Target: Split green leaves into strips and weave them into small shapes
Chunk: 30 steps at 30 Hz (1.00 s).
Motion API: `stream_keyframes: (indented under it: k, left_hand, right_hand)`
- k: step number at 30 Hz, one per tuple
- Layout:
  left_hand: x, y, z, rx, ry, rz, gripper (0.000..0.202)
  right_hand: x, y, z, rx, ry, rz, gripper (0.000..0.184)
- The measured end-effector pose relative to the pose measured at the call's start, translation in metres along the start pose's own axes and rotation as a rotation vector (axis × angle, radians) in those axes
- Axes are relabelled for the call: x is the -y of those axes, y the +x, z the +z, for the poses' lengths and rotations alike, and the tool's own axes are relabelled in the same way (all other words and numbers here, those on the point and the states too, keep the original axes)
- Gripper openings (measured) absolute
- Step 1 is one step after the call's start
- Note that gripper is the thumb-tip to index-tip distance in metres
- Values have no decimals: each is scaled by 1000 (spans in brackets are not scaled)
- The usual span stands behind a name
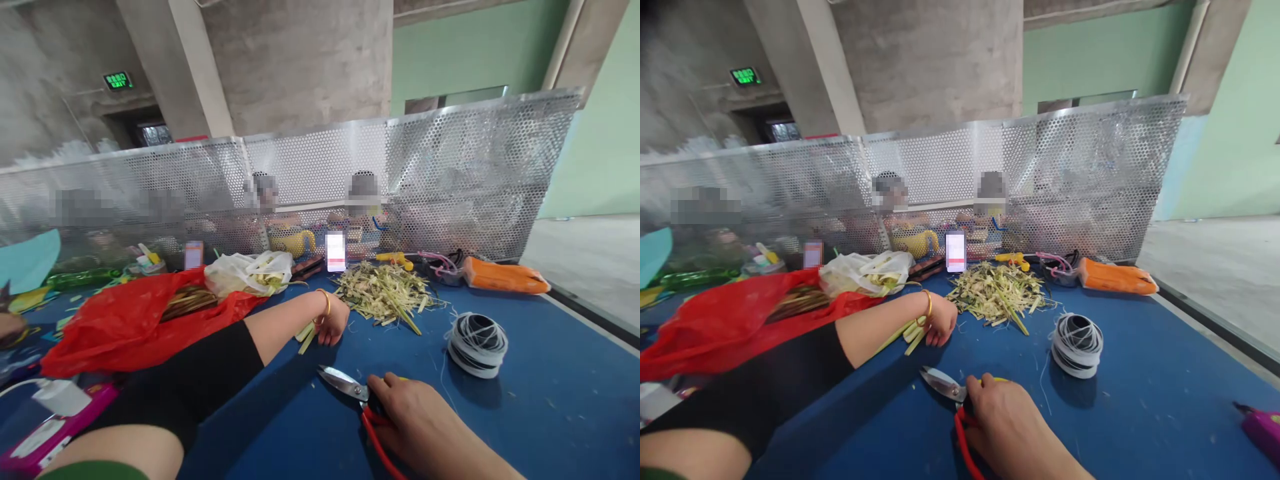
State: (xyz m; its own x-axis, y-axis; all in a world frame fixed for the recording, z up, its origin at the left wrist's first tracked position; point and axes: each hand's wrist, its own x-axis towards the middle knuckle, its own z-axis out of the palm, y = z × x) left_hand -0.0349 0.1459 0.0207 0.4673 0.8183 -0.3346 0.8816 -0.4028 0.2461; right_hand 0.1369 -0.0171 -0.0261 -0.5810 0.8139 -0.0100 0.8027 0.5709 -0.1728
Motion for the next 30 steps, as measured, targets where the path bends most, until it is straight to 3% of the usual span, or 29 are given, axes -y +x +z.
stream_keyframes:
  k: [5,7,9,11,14,17,19,21,26,30]
  left_hand:
    - [-20,7,0,-339,20,108,49]
    - [-37,12,5,-365,12,195,46]
    - [-54,16,11,-299,6,282,35]
    - [-62,16,13,-326,-3,296,35]
    - [-48,4,5,-519,-26,159,35]
    - [-12,-27,-3,-633,-49,-39,31]
    - [12,-53,4,-666,-54,-170,27]
    - [28,-76,22,-665,-61,-273,21]
    - [30,-103,74,-605,-104,-350,12]
    - [22,-115,73,-638,-131,-364,17]
  right_hand:
    - [-2,1,1,12,1,1,27]
    - [-3,1,3,9,13,-5,25]
    - [-4,2,5,1,24,-9,25]
    - [-5,2,6,-7,32,-15,23]
    - [-6,2,3,-1,35,-30,23]
    - [-8,0,-3,11,26,-11,29]
    - [-11,0,-7,1,28,52,33]
    - [-15,1,-9,-23,32,149,38]
    - [-28,8,-10,-51,-58,327,47]
    - [-29,8,-9,-88,-128,254,39]
